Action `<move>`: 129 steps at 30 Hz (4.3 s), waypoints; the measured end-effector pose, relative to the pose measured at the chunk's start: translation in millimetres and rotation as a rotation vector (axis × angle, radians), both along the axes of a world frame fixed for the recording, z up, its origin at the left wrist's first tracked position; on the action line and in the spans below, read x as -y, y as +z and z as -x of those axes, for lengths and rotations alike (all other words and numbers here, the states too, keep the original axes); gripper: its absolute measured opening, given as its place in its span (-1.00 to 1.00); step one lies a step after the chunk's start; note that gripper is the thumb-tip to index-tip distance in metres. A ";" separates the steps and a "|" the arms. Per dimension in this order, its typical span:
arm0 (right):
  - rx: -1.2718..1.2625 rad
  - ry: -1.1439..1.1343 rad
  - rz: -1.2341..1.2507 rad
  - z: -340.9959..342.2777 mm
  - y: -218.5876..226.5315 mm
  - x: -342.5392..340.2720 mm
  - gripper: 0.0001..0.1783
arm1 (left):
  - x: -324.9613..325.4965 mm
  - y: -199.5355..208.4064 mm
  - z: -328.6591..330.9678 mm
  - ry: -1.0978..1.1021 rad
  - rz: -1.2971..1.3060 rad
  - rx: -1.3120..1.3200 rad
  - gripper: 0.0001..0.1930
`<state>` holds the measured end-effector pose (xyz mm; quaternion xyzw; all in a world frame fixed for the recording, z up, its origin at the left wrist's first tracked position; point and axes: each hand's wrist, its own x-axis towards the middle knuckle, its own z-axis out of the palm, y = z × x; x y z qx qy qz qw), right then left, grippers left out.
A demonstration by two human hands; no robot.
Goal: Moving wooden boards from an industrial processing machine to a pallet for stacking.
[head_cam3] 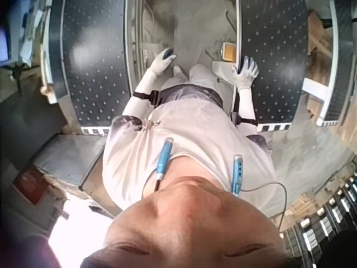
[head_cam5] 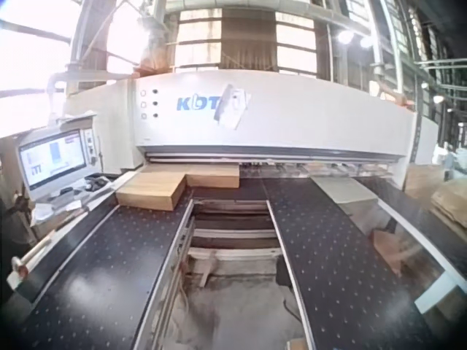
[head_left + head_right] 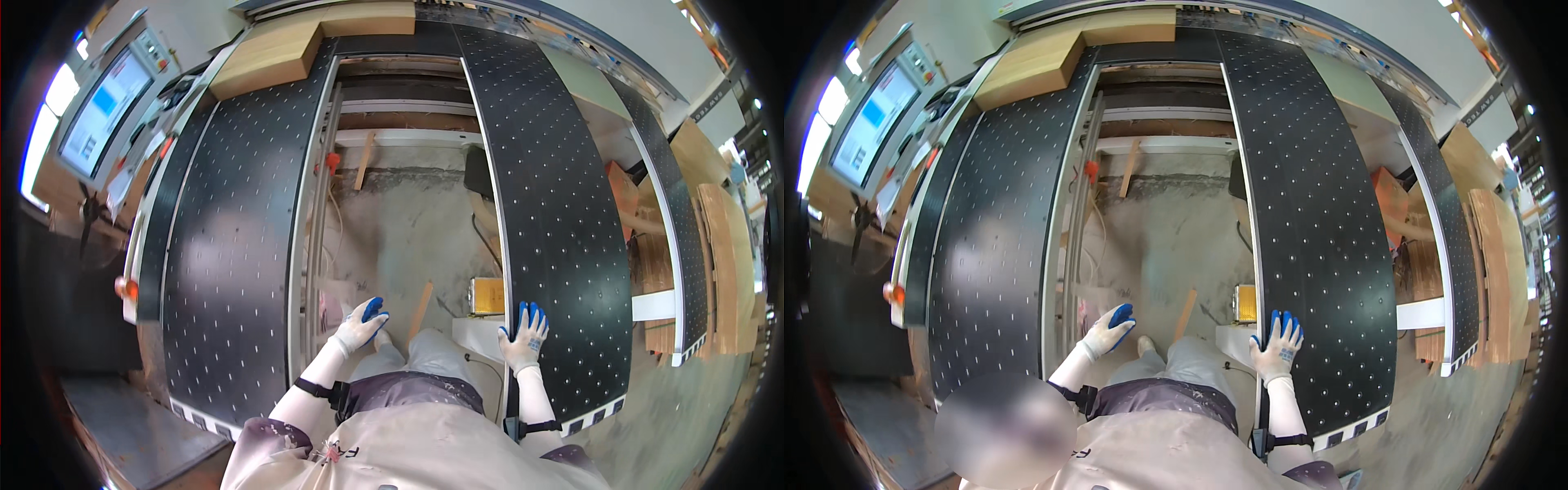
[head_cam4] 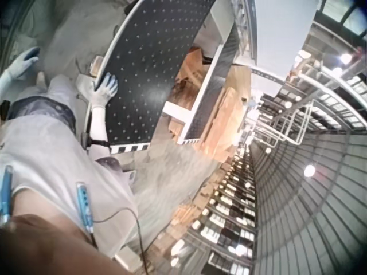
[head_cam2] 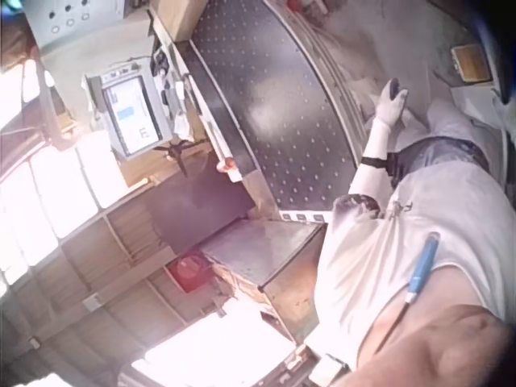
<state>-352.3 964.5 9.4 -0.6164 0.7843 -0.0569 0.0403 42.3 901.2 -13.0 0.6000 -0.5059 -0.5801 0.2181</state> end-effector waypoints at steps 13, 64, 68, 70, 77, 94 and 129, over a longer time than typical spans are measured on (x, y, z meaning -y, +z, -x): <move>-0.014 -0.104 0.001 -8.0 0.2 297.2 0.06 | 302.3 -16.9 13.2 -0.110 0.030 0.002 -0.31; 1.698 0.930 -0.599 -476.1 23.7 1187.2 -0.24 | 736.5 37.4 -167.9 1.754 0.638 -0.032 -0.41; 1.547 1.020 -0.736 -502.1 11.9 1170.3 -0.28 | 731.8 17.8 -167.9 1.837 0.672 -0.021 -0.39; 1.636 0.966 -0.819 -501.2 22.6 1155.6 -0.30 | 730.0 15.5 -163.7 1.860 0.643 0.035 -0.39; 1.692 0.943 -0.779 -456.5 20.3 1072.2 -0.32 | 666.6 41.2 -141.2 1.798 0.673 0.107 -0.33; 1.522 1.051 -0.482 -466.4 64.7 851.6 -0.30 | 377.7 52.4 -45.2 2.631 0.724 -0.268 -0.40; 0.141 1.070 -1.971 -653.8 85.9 563.2 -0.30 | 278.7 -30.8 157.7 2.741 1.026 -0.774 -0.47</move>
